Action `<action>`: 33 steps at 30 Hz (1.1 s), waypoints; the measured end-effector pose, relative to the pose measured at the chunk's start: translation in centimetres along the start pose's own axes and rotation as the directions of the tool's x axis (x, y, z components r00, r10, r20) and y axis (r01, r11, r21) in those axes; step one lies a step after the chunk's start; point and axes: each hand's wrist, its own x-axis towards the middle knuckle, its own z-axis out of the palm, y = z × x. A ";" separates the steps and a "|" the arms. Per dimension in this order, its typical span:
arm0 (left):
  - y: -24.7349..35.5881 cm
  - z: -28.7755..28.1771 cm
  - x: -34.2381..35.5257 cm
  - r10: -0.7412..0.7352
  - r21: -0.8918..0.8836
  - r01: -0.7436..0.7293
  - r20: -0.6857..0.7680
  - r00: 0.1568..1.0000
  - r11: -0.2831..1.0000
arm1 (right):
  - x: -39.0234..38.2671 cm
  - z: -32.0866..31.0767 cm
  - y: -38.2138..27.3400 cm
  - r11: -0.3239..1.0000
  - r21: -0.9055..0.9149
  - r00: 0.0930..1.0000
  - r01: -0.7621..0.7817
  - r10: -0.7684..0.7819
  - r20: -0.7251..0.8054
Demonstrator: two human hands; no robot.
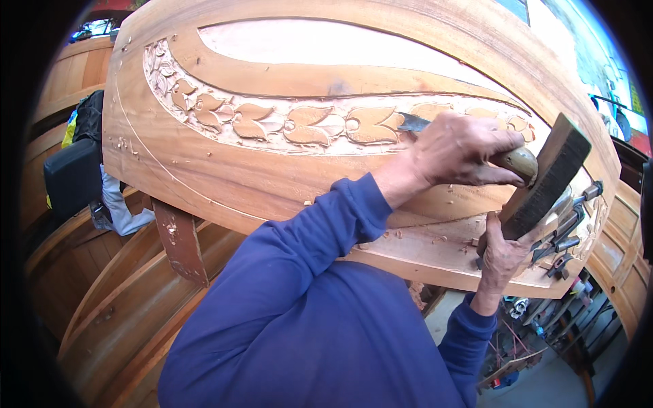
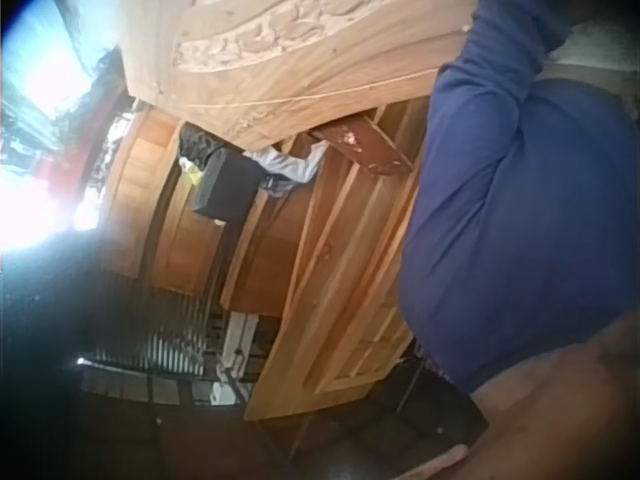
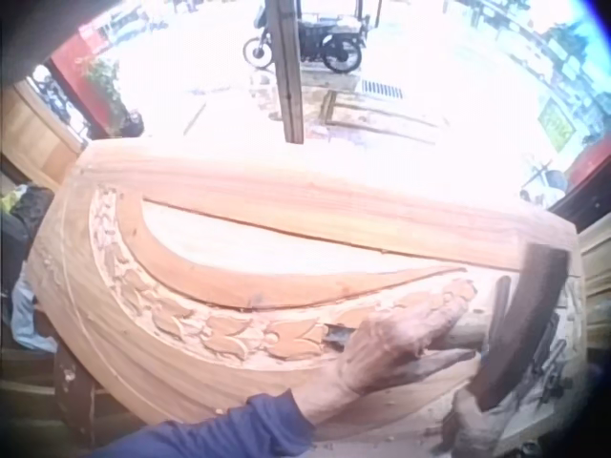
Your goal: The person carves a decorative floral pattern into a large wooden board using a chisel and a wooden mallet. They switch between different chisels from a set on the table, tapping the chisel handle with the mallet to remove wood chips and refine the design.
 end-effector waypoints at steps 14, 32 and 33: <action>0.3 -1.3 -1.3 0.028 0.015 -0.031 0.150 0.988 0.999 | -3.2 -1.4 -1.0 0.989 -0.021 0.985 -0.144 0.146 0.088; 0.5 -2.6 -1.8 0.119 -0.171 -0.106 0.064 0.991 0.980 | -4.6 0.6 -0.4 1.000 -0.030 0.989 0.009 -0.013 -0.148; 0.3 -2.8 -1.7 0.113 -0.154 -0.096 0.101 0.988 0.983 | -4.5 -0.1 -0.7 1.000 -0.007 0.986 -0.031 0.029 -0.163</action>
